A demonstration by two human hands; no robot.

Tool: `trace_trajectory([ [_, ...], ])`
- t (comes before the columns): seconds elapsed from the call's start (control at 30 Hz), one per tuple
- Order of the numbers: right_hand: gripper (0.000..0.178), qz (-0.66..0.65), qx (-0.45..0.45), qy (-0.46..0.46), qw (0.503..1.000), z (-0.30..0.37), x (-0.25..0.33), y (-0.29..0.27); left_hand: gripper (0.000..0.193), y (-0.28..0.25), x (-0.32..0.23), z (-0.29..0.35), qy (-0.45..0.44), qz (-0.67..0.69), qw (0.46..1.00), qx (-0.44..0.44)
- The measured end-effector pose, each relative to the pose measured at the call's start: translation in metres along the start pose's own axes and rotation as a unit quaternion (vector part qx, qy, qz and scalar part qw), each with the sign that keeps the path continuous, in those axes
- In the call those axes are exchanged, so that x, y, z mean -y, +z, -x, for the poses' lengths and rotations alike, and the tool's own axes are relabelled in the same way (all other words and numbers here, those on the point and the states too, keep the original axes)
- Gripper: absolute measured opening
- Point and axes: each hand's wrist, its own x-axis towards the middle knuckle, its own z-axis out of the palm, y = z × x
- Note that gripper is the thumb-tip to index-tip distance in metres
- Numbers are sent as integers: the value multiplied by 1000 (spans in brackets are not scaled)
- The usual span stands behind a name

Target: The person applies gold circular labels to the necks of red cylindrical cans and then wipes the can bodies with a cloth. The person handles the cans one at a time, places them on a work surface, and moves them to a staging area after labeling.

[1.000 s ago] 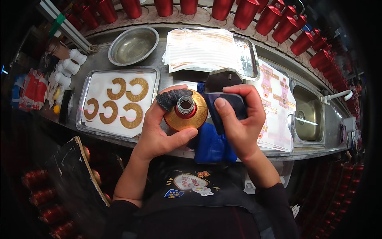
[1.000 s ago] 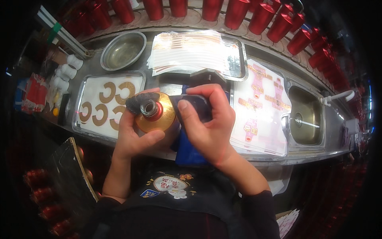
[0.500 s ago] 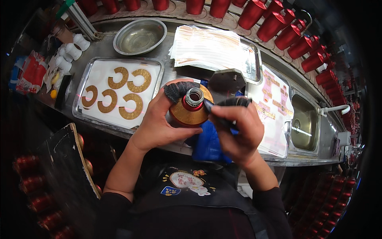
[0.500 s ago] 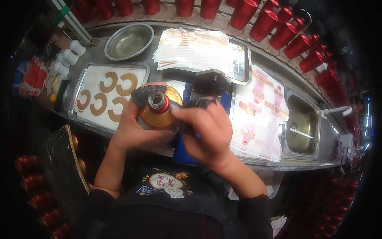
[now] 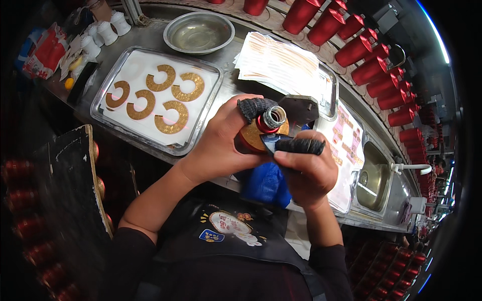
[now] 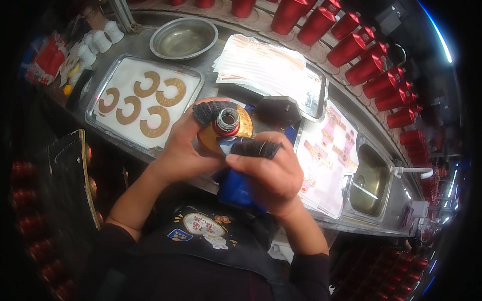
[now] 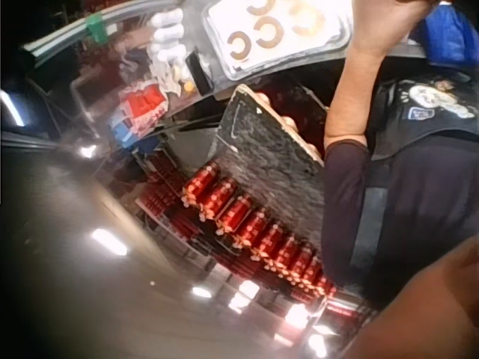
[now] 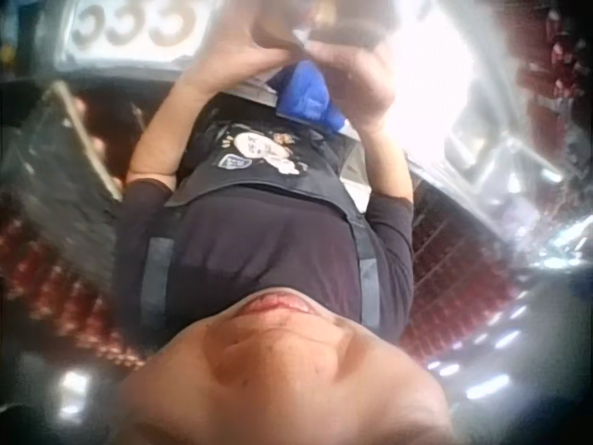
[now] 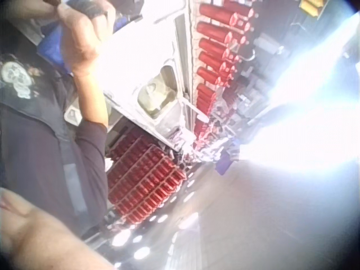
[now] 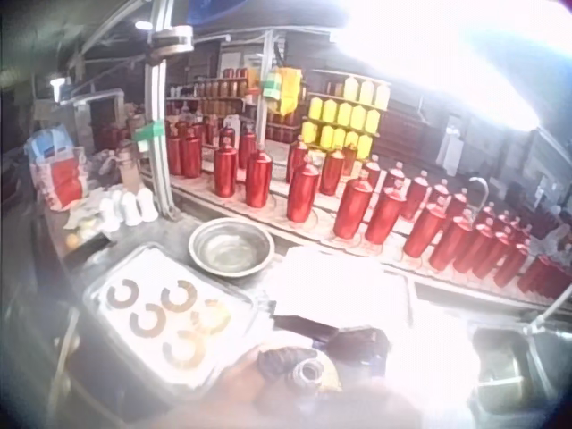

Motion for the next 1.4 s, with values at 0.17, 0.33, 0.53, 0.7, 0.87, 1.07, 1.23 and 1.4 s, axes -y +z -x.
trace_trajectory([
  [0.17, 31, 43, -19, -1, 999, 14, 11, 10, 72, 25, 6, 4, 111, -153, 972, -137],
  [0.33, 34, 27, 6, -7, 1000, 10, 12, 8, 68, 31, 8, 8, 81, -176, 965, -177],
  [0.53, 31, 21, 5, -11, 1000, 7, 20, 11, 71, 39, 12, 12, 107, -205, 948, -221],
  [0.7, 33, 25, -65, 105, 992, 10, 15, 1, 100, 15, 5, 8, 111, -185, 965, -151],
  [0.87, 34, 11, -12, 79, 997, 10, 7, 3, 84, -18, -1, -11, 30, -13, 997, 74],
  [1.07, 37, -1, -19, 68, 997, 10, 11, 6, 77, 15, 0, 10, 83, -119, 984, -108],
  [1.23, 35, 9, -37, 88, 995, 14, 11, 9, 77, 10, 10, 6, 68, -34, 996, -42],
  [1.4, 33, 13, -48, 90, 995, 13, 12, 9, 82, 12, 2, 4, 90, -81, 986, -113],
])
